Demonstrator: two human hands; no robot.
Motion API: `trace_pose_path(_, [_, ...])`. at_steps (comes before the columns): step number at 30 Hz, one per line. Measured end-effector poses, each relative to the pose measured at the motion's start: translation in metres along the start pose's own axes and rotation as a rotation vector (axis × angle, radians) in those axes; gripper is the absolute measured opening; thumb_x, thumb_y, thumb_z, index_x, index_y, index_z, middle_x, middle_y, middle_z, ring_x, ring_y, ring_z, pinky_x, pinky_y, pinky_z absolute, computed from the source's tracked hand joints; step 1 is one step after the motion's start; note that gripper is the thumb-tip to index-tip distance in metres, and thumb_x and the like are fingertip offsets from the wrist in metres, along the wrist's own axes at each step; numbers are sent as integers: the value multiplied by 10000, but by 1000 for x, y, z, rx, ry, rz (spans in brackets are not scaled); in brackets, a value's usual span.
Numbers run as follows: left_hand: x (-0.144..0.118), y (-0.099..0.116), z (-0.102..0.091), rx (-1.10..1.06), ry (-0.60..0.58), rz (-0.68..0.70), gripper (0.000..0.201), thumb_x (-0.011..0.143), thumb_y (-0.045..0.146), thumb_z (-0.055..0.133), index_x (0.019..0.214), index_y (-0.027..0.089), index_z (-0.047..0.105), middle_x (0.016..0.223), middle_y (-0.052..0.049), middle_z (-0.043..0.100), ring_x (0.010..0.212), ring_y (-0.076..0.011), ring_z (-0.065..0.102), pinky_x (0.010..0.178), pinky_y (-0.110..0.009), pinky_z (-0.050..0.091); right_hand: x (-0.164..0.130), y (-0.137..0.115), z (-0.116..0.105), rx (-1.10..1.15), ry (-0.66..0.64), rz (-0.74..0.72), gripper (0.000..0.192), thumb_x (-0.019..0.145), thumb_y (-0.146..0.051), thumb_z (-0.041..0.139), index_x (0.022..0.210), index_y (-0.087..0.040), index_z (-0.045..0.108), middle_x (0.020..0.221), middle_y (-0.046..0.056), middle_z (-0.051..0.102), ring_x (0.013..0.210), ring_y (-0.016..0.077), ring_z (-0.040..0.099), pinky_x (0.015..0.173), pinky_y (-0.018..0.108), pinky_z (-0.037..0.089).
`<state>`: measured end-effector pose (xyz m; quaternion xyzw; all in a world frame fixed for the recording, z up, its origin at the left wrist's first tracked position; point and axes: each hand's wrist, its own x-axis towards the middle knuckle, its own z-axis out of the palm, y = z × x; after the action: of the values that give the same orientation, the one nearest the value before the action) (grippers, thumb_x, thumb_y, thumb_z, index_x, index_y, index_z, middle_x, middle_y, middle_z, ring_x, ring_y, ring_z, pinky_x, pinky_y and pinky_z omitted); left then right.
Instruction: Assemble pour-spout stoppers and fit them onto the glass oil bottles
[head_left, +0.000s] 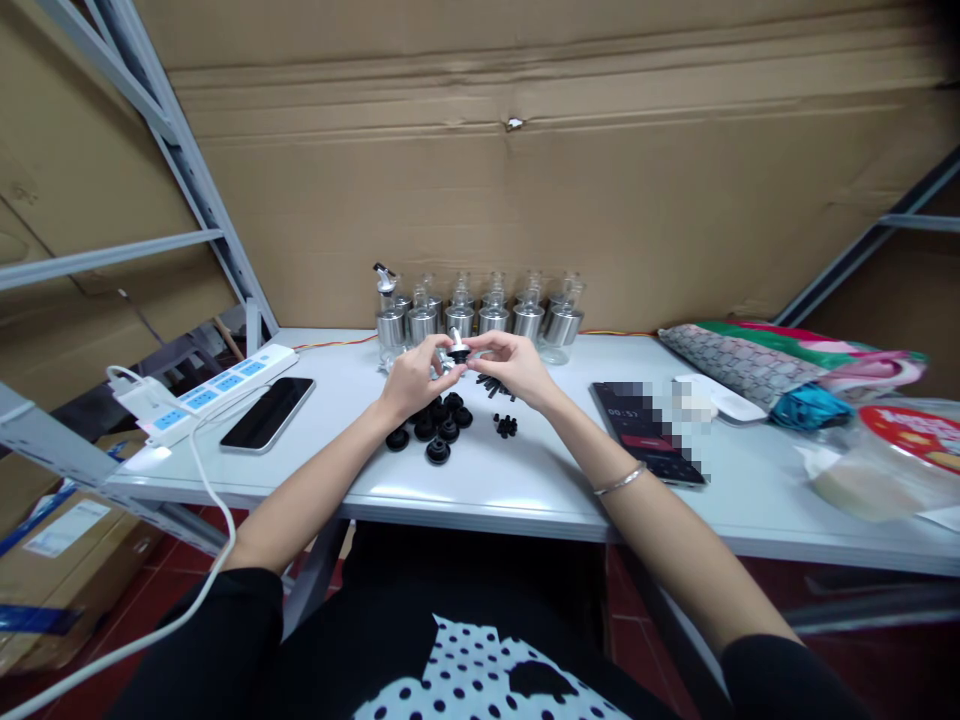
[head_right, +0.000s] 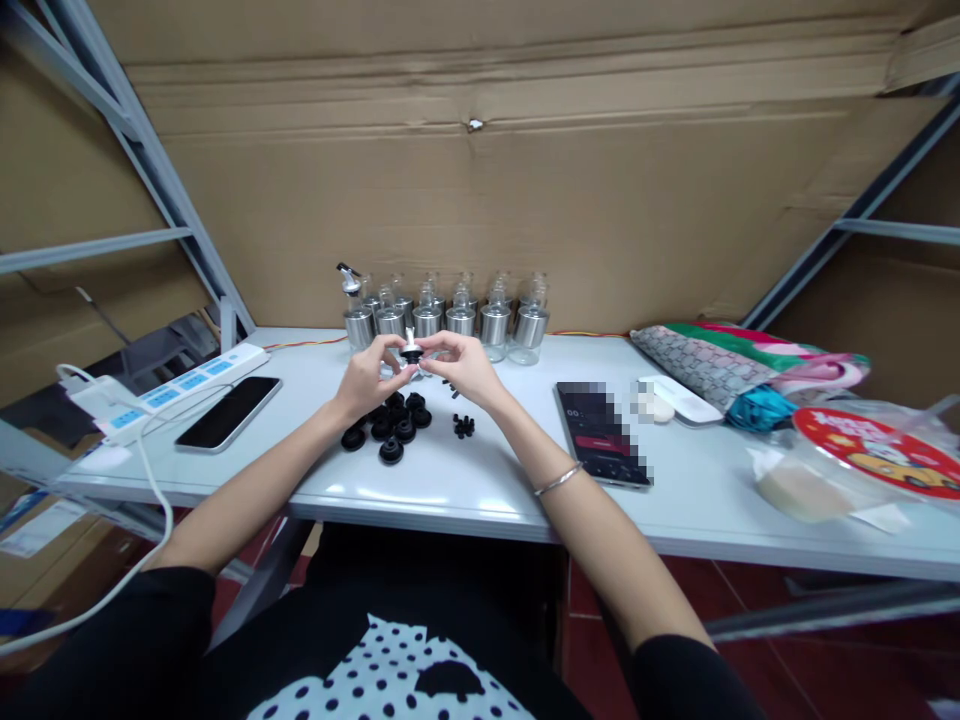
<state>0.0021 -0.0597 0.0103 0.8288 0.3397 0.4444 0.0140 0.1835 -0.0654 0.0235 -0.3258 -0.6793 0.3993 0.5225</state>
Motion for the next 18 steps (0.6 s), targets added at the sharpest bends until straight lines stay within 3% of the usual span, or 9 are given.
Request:
trace_pose_path(6, [0,-1,4,19,11,69,292,816,243,505,1100,177,507,985,-46,624,631,-84,580,676,-223,467,1,0,-4,-64,-32,6,244,687,-193,579,888,-176,717,875,34,730,858,178,662,845,359,510])
trace_pose_path(8, [1,-1,4,29,-14,77,289,811,213,498,1098,183,517,982,-45,609,661,-92,575,682,-226,468,2,-3,-8,-213,-50,-19,254,721,-180,543,898,-185,725,871,34,732,863,187,663,842,360,506])
trace_pose_path(12, [2,-1,3,77,-17,135,252,770,127,499,1010,183,552,972,-51,542,846,-135,553,779,-248,461,5,-3,-30,-713,-34,-54,231,736,-118,538,821,-192,739,905,48,732,886,213,655,847,347,482])
trace_pose_path(18, [3,-6,5,53,-27,130,200,761,68,465,919,168,536,968,-54,469,832,-125,515,767,-235,447,6,12,-68,-1139,-160,259,200,703,-91,564,784,-151,737,795,79,729,784,199,665,713,257,469])
